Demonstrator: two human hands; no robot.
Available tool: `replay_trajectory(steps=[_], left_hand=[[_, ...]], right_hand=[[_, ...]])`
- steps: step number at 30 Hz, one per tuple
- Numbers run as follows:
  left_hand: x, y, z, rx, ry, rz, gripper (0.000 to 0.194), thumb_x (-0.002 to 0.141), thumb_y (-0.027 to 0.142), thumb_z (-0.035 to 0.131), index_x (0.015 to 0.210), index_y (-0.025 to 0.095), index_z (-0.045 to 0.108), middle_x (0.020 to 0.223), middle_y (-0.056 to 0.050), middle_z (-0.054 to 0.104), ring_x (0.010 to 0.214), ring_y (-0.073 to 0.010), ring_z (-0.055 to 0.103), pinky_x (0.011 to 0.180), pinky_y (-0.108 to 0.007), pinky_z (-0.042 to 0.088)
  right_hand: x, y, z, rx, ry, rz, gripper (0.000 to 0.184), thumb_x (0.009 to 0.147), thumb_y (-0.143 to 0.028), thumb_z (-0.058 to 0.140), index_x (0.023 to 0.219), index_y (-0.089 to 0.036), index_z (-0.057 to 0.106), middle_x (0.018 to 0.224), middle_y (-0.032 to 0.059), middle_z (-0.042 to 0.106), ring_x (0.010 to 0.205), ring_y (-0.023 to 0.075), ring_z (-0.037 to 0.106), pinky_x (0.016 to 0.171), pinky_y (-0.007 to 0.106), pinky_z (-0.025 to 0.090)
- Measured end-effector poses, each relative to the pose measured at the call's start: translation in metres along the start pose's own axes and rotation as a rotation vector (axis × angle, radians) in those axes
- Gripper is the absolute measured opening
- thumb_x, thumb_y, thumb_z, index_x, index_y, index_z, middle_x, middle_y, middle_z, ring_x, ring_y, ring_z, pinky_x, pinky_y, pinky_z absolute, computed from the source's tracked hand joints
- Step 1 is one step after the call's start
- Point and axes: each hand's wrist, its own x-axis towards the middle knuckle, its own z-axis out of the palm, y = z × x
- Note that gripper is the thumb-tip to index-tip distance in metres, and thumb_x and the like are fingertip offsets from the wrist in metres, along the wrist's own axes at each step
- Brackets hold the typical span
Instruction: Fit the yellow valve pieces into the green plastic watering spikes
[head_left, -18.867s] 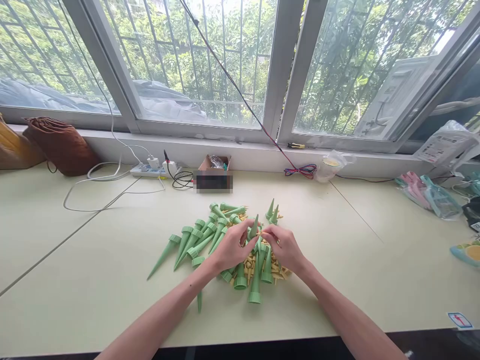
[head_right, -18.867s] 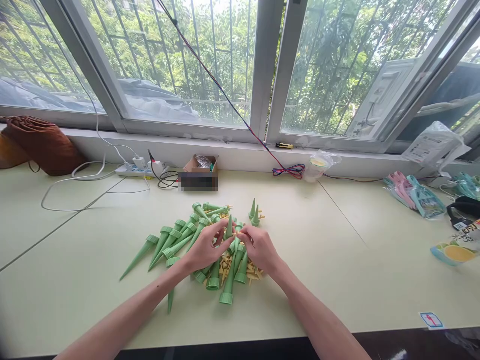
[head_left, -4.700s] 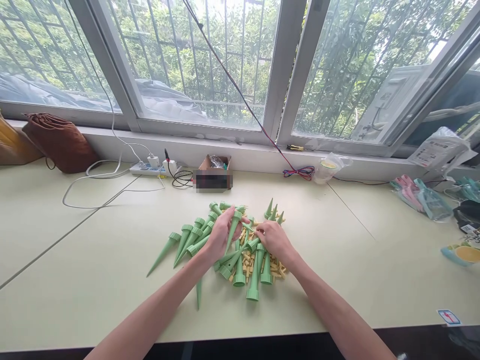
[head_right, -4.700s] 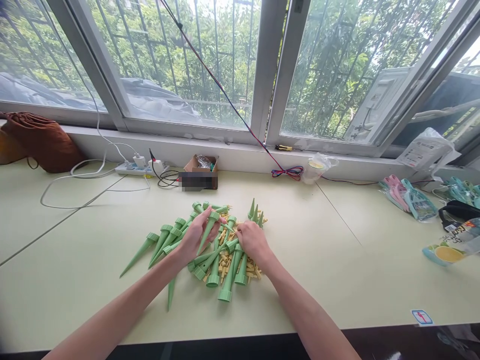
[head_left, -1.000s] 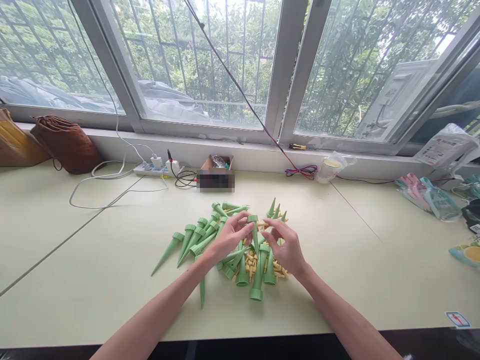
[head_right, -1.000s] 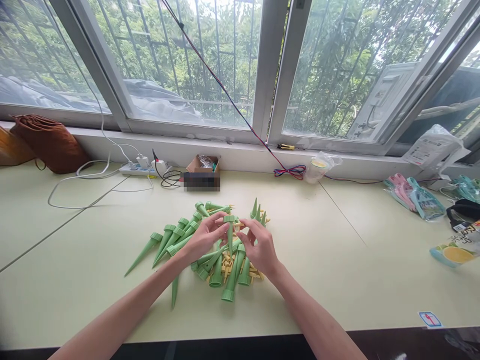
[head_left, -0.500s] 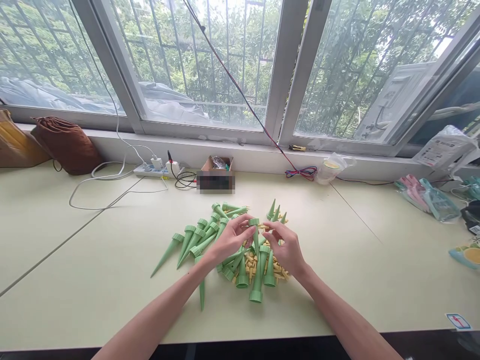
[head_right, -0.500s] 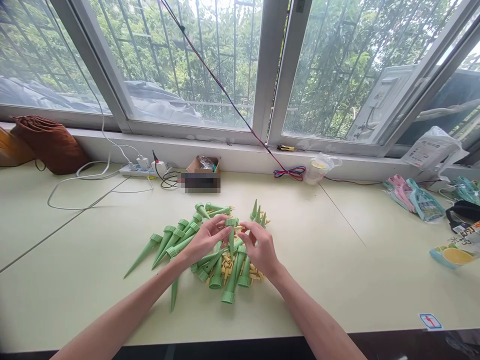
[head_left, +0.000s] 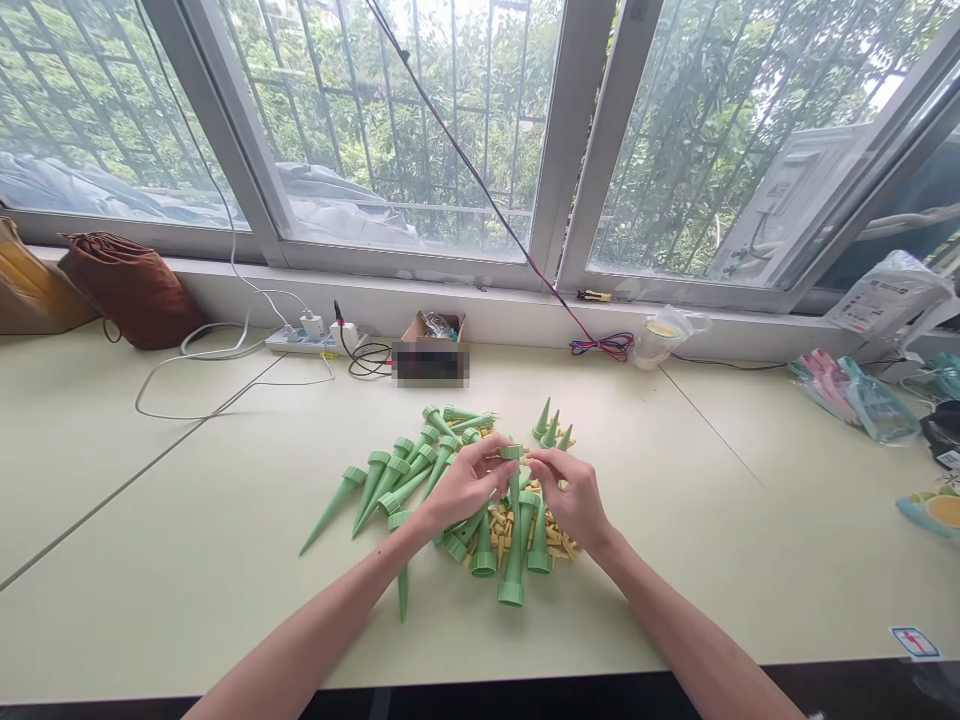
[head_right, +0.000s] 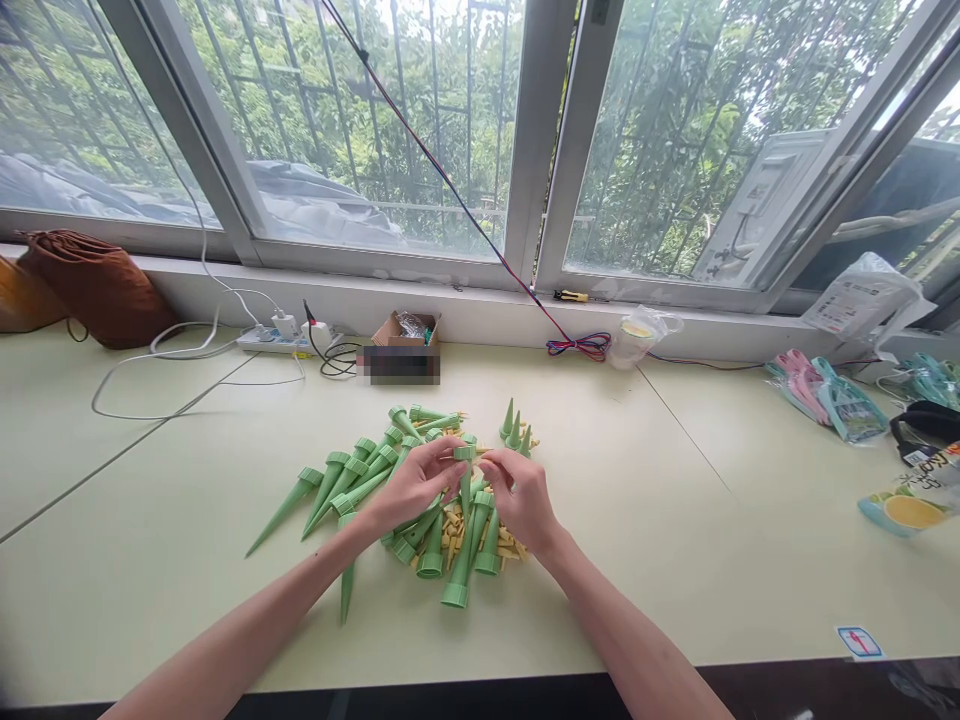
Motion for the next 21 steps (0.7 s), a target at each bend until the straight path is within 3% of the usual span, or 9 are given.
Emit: replay_trajectory(steps=[11, 21], left_hand=[[0.0, 0.0056, 0.0054, 0.019, -0.011, -0.033, 0.03, 0.088, 0.041, 0.064, 0.099, 0.016, 0.054, 0.06, 0.004, 0.051, 0.052, -0.0098, 0.047, 0.049, -0.023, 0.043], [0.0002, 0.0049, 0.005, 0.016, -0.027, -0.037, 0.03, 0.088, 0.04, 0.065, 0.101, 0.016, 0.055, 0.061, 0.004, 0.051, 0.052, -0.0101, 0.049, 0.049, -0.023, 0.042]], right_hand=[[0.0007, 0.0045, 0.0005, -0.019, -0.005, 0.01, 0.031, 0.099, -0.034, 0.05, 0.08, -0.016, 0.067, 0.062, 0.0015, 0.062, 0.054, 0.0129, 0.053, 0.052, 0.024, 0.042], [-0.0014, 0.0062, 0.0021, -0.04, -0.02, 0.018, 0.04, 0.1, -0.035, 0.048, 0.064, -0.018, 0.052, 0.053, -0.0039, 0.041, 0.049, 0.0097, 0.034, 0.048, 0.024, 0.029]])
